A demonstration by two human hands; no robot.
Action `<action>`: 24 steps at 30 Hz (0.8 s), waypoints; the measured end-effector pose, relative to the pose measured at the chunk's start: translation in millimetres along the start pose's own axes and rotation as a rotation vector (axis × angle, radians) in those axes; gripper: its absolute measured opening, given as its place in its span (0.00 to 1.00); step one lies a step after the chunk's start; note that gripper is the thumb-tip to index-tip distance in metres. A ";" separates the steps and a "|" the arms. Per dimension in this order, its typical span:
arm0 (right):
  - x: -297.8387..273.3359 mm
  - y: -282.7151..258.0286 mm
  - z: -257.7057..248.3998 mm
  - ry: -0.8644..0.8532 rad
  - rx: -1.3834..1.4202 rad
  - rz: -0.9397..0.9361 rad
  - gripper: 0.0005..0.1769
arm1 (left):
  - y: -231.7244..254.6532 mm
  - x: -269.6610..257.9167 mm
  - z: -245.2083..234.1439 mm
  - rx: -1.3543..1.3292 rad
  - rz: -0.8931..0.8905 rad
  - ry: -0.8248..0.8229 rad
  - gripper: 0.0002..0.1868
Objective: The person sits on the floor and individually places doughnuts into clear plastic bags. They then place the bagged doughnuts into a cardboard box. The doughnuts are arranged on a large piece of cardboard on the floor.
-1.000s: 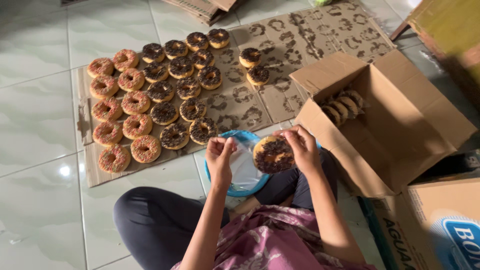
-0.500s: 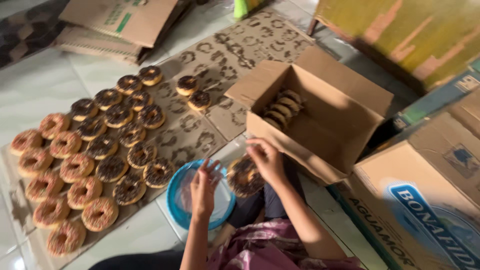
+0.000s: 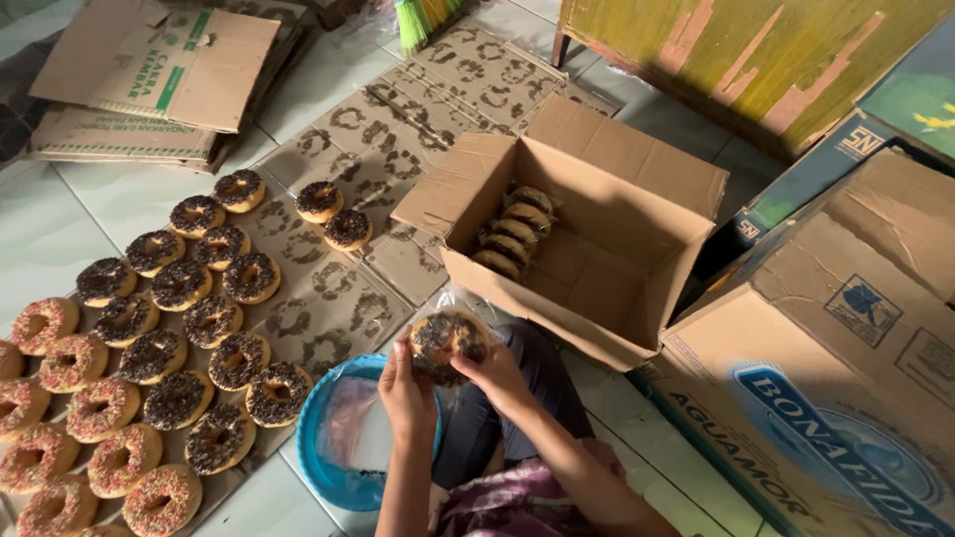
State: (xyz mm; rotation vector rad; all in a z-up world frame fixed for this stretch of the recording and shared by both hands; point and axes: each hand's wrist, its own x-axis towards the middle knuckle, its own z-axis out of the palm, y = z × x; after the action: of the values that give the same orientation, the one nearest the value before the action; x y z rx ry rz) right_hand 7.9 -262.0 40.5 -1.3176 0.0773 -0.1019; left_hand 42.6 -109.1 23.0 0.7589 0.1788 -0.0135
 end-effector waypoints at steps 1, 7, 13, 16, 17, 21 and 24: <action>0.6 -5.0 -0.4 0.023 0.018 -0.031 0.29 | -2.3 1.1 0.0 0.037 -0.001 -0.017 0.22; 59.4 -85.1 -75.5 0.355 -0.307 -0.176 0.30 | 26.4 20.4 -79.4 0.477 0.000 0.094 0.22; 175.0 -87.1 -105.8 -0.132 -1.304 0.171 0.29 | 17.8 -13.3 -156.4 1.816 -0.098 0.087 0.25; 214.9 -42.6 -98.2 -0.387 -1.491 0.330 0.26 | 19.8 -34.2 -154.8 1.823 0.070 0.193 0.36; 224.2 -29.9 -99.5 -0.419 -1.503 0.347 0.25 | 22.3 -38.4 -151.0 1.886 0.015 0.218 0.39; 247.3 6.4 -106.5 -0.441 -1.547 0.355 0.22 | 32.0 -33.9 -142.7 1.955 -0.050 0.246 0.45; 251.9 21.8 -109.4 -0.397 -1.558 0.337 0.19 | 25.1 -25.6 -152.6 1.929 0.198 0.244 0.33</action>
State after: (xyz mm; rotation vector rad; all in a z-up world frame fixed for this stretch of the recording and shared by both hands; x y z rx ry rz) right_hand 246.2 -391.7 -7.6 -2.8172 0.0275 0.6391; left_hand -4.6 12.4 -64.1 2.7075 0.3011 0.1145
